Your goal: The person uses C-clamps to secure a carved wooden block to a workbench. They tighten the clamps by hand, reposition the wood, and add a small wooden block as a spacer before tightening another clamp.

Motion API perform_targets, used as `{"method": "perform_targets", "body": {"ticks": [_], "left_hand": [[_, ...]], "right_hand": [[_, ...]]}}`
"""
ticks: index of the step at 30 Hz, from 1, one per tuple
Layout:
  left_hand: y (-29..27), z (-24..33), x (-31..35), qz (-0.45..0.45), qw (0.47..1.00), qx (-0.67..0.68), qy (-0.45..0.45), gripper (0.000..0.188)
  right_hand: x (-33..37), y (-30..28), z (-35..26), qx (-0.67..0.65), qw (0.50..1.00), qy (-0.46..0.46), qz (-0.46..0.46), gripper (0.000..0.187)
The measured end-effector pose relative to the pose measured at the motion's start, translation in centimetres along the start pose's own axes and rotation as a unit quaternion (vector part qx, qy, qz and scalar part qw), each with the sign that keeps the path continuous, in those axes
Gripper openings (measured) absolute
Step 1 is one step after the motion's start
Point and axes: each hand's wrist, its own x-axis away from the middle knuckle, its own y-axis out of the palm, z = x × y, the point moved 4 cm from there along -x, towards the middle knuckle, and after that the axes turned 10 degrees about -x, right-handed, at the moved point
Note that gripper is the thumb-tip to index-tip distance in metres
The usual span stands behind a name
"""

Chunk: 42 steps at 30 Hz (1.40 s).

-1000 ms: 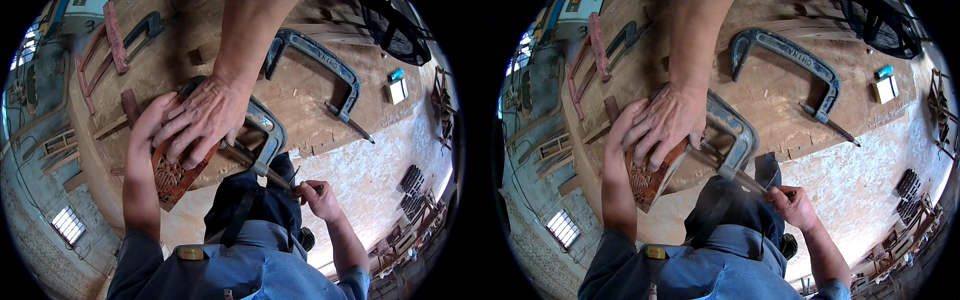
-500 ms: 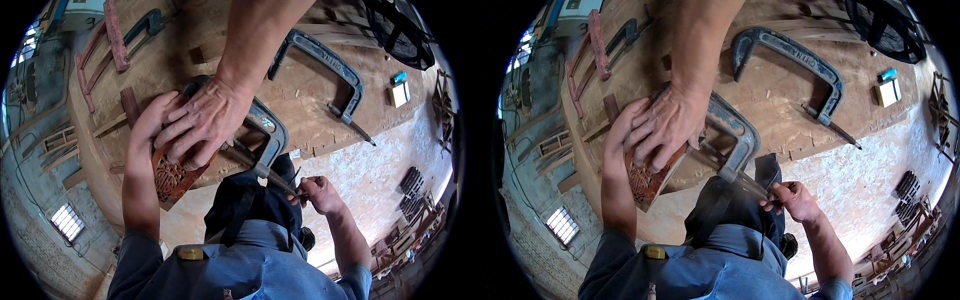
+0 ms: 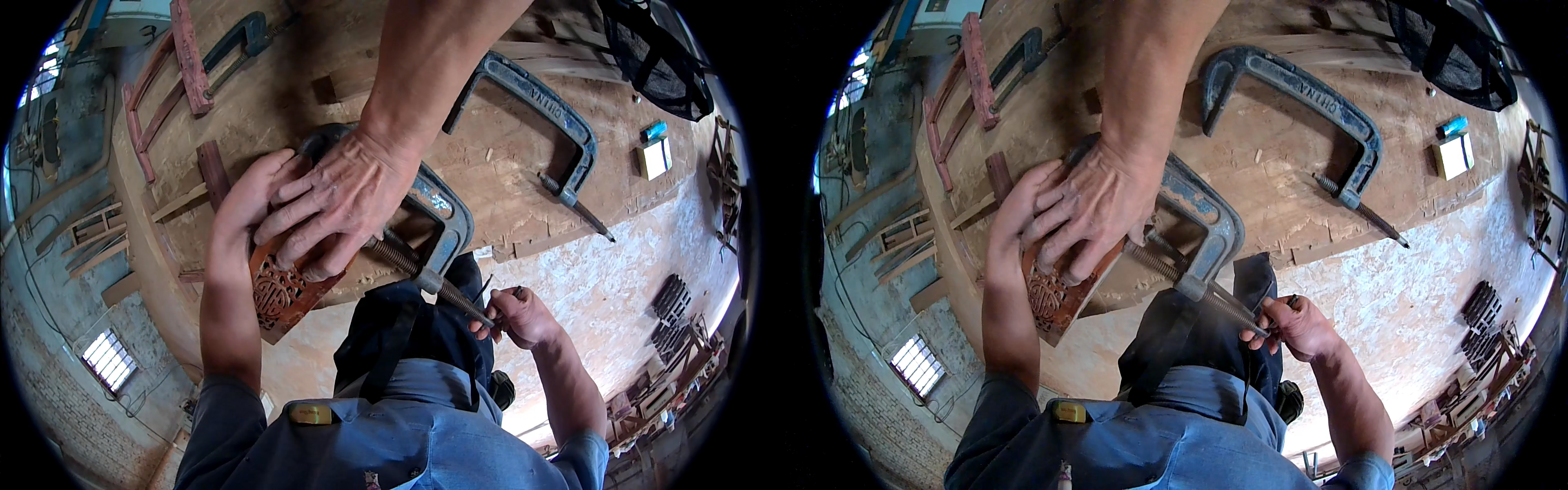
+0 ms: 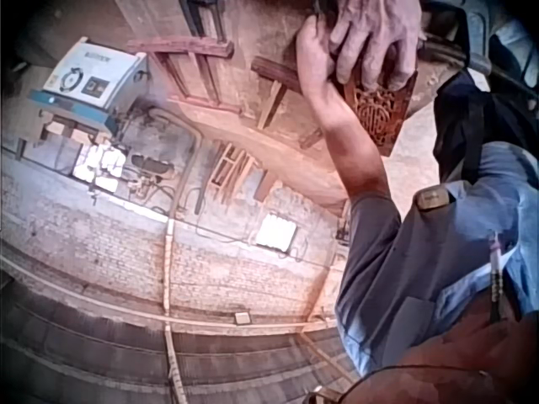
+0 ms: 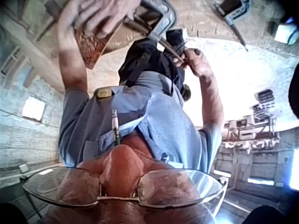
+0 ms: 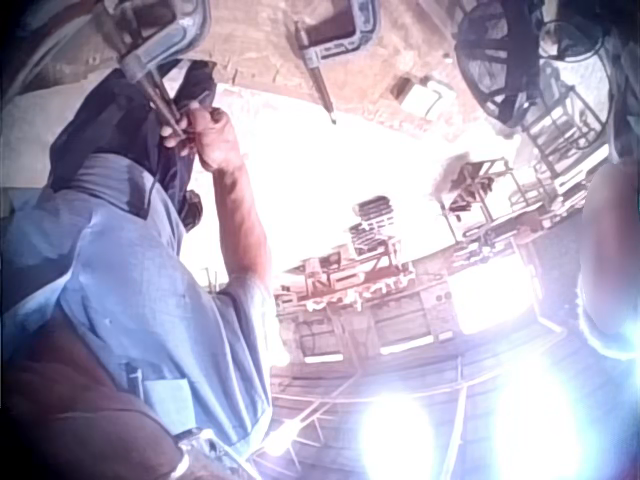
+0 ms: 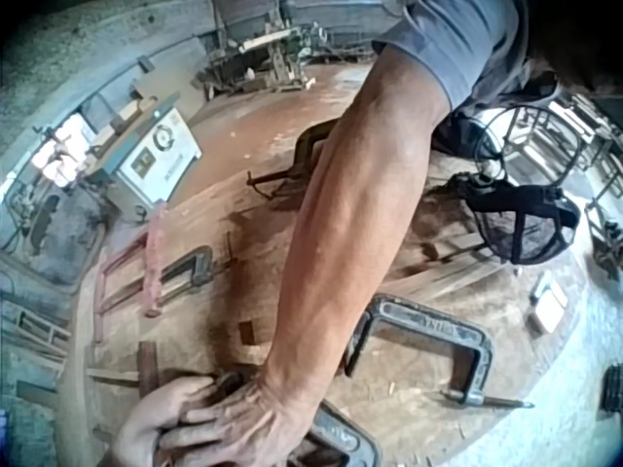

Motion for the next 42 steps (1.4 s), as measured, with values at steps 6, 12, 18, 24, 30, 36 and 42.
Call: {"method": "perform_targets", "body": {"ticks": [6,12,18,24,30,36,42], "left_hand": [[1.3,0.6,0.6,-0.007,1.0,0.012,-0.001,0.029],[-0.3,-0.1,-0.3,-0.007,1.0,-0.012,0.009,0.03],[0.7,0.4,0.3,-0.024,1.0,-0.005,0.001,0.032],[-0.6,-0.2,-0.8,-0.081,0.995,-0.022,0.046,0.028],[0.3,0.1,-0.6,-0.089,0.995,-0.017,0.05,0.027],[-1.2,-0.5,-1.6,-0.102,0.991,-0.044,0.068,0.028],[-1.3,-0.5,-1.8,-0.112,0.989,-0.068,0.072,0.028]], "right_hand": [[-0.3,0.0,0.1,-0.032,0.999,0.011,-0.026,0.043],[-0.6,-0.2,0.3,-0.047,0.998,0.021,-0.026,0.041],[-0.5,0.2,0.2,-0.053,0.997,0.046,-0.008,0.037],[-0.4,0.3,0.4,-0.053,0.996,0.073,-0.008,0.038],[-1.0,-0.3,1.1,-0.073,0.993,0.094,-0.017,0.038],[-0.8,-0.1,1.3,-0.114,0.989,0.084,-0.039,0.044],[0.4,0.2,2.6,-0.178,0.98,0.01,-0.085,0.054]]}}
